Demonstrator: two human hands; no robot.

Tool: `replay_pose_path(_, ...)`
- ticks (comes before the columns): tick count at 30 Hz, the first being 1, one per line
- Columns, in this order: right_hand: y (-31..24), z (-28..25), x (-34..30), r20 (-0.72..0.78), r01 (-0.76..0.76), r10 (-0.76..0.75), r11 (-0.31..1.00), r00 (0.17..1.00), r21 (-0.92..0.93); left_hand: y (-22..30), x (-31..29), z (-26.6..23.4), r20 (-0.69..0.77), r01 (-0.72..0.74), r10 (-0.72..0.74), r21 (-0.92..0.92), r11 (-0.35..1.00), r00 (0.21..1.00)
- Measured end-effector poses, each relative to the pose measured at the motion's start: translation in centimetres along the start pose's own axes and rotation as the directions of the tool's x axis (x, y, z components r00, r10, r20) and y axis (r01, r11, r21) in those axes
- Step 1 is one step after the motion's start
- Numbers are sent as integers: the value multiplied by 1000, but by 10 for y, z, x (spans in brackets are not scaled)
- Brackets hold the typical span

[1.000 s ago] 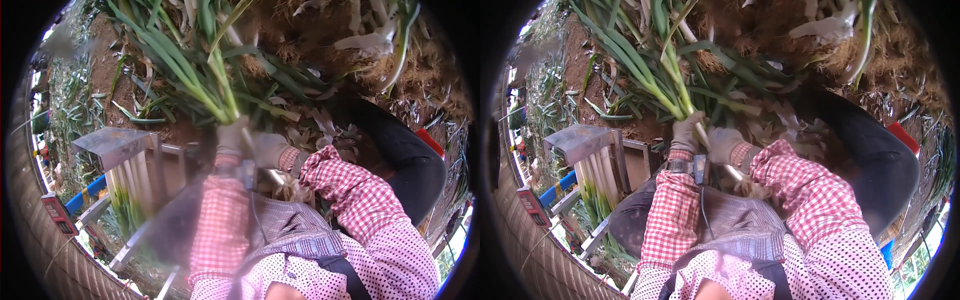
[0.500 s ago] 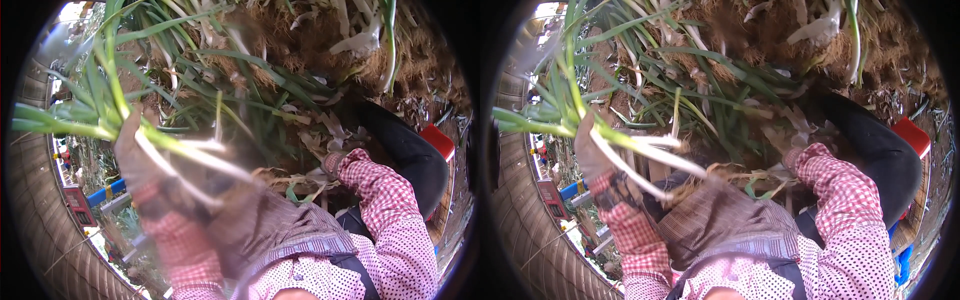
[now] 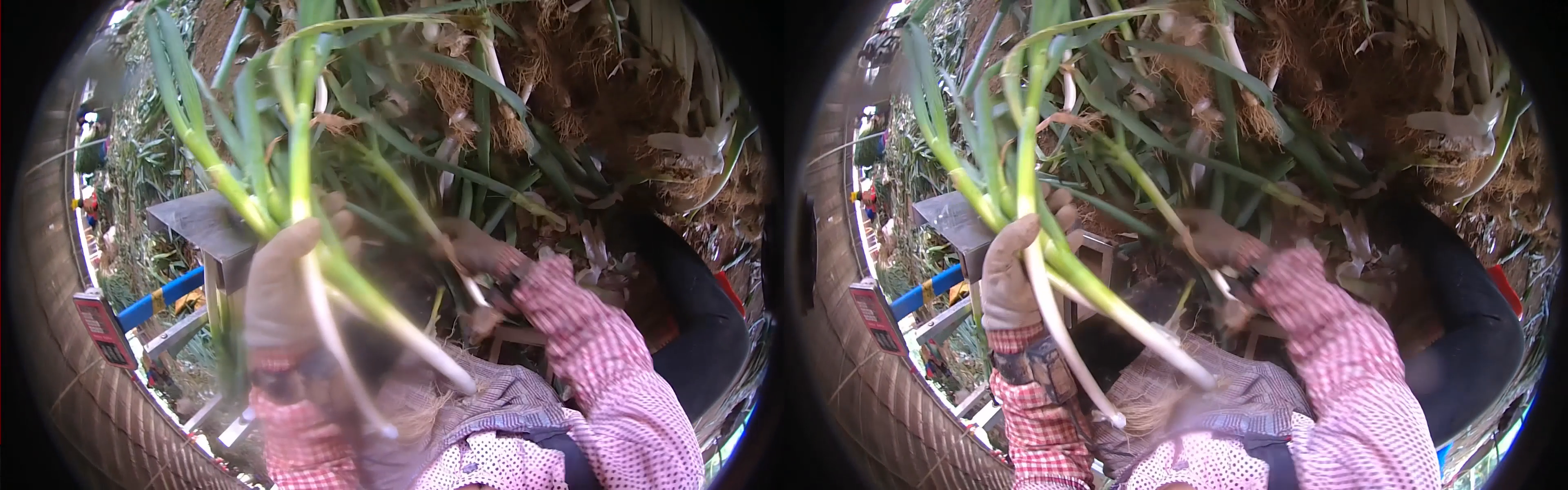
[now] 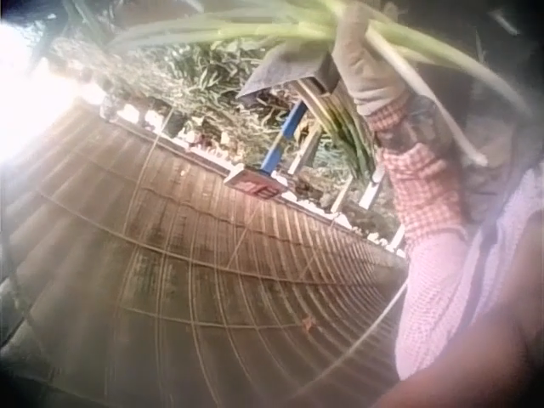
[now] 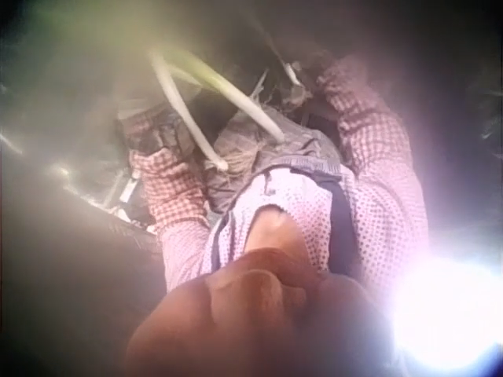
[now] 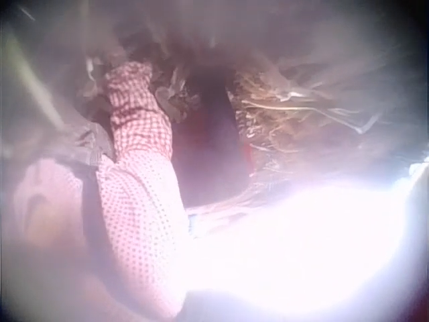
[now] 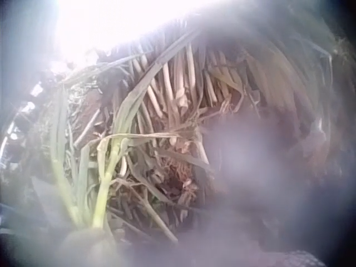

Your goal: The person gathers leeks from a pile, peels away the outer layers by hand, and places them into a metal guide. Once the guide is full, the person pushes the bundle through a blade to trim the roots.

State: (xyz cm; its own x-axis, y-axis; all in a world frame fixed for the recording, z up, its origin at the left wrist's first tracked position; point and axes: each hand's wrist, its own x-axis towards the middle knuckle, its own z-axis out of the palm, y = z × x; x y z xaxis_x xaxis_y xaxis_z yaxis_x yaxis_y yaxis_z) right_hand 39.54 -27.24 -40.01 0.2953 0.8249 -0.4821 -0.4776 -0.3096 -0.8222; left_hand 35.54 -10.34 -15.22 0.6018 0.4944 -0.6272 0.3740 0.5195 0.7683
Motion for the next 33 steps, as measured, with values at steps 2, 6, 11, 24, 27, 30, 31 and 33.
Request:
replay_pose_path(2,-6,-5,-44,21,42,-46,988,999,151,-13,10,4,91,34,-37,35,999,995)
replay_pose_path(6,-35,-2,-65,15,368,-368,925,930,-95,-38,13,12,361,-402,245,466,788,900)
replay_pose_path(11,-101,14,-108,-73,314,-326,939,943,-139,-10,-8,35,181,-125,149,-140,982,972)
replay_pose_path(24,83,-120,-273,-238,-366,542,140,806,-920,38,-79,55,-141,-687,673,-147,711,726)
replay_pose_path(27,26,-121,-254,-155,-214,191,339,969,-916,25,-52,52,-61,-715,715,-152,683,696)
replay_pose_path(30,-96,-60,-217,-306,175,-294,916,906,-360,4,-54,64,26,-787,787,11,617,617)
replay_pose_path(31,-131,-35,-202,-251,267,-417,841,873,-470,-2,-31,47,52,-872,877,148,467,478)
replay_pose_path(33,-133,-40,-161,-152,415,-594,700,790,-581,-21,-46,103,-111,-632,625,-43,774,773)
